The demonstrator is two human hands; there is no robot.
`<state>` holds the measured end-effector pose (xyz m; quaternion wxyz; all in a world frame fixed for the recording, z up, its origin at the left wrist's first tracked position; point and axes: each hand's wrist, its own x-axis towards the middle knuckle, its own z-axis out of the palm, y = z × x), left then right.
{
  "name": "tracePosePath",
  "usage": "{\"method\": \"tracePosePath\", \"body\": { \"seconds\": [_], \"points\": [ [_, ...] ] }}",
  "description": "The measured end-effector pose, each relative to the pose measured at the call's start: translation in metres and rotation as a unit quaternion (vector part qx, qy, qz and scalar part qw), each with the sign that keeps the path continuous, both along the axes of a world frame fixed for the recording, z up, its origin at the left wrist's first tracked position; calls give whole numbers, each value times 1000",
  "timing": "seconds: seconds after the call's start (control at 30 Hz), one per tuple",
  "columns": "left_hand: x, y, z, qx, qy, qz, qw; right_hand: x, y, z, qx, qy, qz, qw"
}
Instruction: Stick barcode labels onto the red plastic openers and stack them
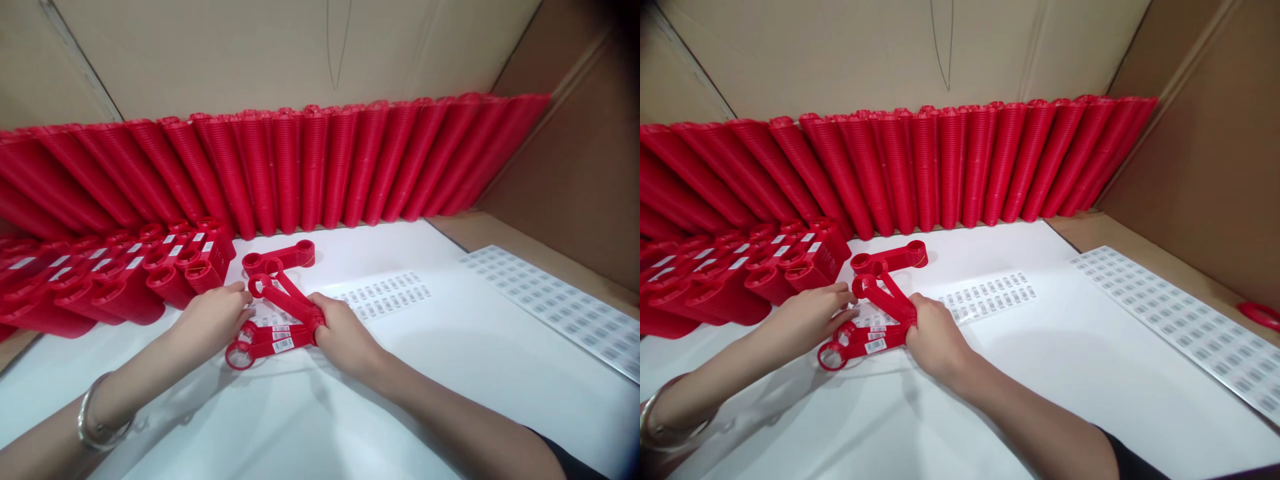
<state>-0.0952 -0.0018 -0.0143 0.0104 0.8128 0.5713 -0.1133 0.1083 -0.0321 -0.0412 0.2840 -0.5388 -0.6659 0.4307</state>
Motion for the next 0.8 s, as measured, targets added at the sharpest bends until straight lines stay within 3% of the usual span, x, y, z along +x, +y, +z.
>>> {"method": "tracePosePath", "body": {
  "seconds": [0.23, 0.47, 0.8],
  "points": [
    [-8, 5, 8, 2, -73, 15, 997, 1, 3, -2, -16, -12, -9, 1000],
    [-9, 2, 20, 10, -94, -31, 995, 3, 7, -4, -27, -5, -17, 999],
    [-8, 6, 5, -1, -88, -35, 995, 3, 6, -3, -31, -4, -15, 999]
  ]
}}
